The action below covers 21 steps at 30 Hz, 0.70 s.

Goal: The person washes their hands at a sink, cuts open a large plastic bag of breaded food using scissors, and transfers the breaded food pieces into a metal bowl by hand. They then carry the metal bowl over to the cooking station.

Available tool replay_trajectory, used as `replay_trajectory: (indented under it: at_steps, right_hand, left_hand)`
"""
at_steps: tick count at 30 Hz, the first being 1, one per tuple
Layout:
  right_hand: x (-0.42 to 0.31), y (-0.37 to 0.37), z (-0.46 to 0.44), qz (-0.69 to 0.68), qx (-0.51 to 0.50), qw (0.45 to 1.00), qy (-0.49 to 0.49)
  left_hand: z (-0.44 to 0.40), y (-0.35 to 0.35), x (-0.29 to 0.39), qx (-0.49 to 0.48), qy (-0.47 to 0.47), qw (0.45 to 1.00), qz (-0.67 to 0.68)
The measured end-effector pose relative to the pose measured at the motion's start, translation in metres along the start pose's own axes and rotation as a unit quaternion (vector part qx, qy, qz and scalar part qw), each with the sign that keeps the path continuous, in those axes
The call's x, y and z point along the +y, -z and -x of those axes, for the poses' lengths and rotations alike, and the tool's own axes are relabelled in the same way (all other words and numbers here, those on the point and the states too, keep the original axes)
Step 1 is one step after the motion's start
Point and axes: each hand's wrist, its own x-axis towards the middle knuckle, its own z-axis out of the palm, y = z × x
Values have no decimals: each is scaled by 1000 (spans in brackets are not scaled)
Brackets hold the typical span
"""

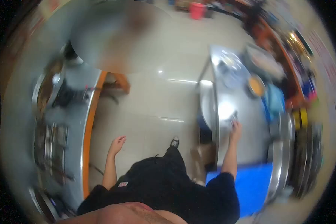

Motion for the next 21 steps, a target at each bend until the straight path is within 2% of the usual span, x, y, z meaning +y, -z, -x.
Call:
replay_trajectory:
  at_steps: [1,2,3,4,5,6,7,8,10,12,15,17,19,21]
  right_hand:
    - [51,-32,-15,70,8,996,50]
    - [54,-35,-54,65,-74,991,86]
    - [56,-39,-84,100,-105,982,120]
    - [113,-64,-103,101,-105,974,174]
    - [86,-53,-125,85,-136,979,126]
    - [111,-67,-139,30,-101,989,109]
    - [107,-72,-152,77,-72,986,126]
    - [97,-72,-159,125,-36,981,142]
    - [69,-79,-157,118,-71,988,66]
    - [-5,-82,-142,101,-69,993,-1]
    - [-30,-133,-104,16,-67,997,27]
    - [-81,-145,-79,-12,-143,988,57]
    - [-149,-154,-60,-53,-210,976,14]
    - [-178,-163,-43,-107,-248,962,-43]
  left_hand:
    - [-5,-11,-9,35,8,999,-24]
    - [-19,-23,-18,71,38,996,36]
    - [-24,-35,-32,98,70,988,94]
    - [-12,-47,-41,117,106,976,151]
    - [-7,-56,-36,135,148,962,184]
    - [-13,-55,-24,147,183,948,213]
    - [-18,-56,-25,186,202,930,243]
    - [-28,-58,-27,220,216,912,272]
    - [-44,-43,-28,317,235,854,339]
    - [-78,-16,-23,385,244,807,375]
    - [-146,46,-29,437,187,774,419]
    - [-196,85,-25,475,159,755,423]
    - [-243,133,-20,500,152,750,405]
    - [-289,163,-38,510,164,740,407]
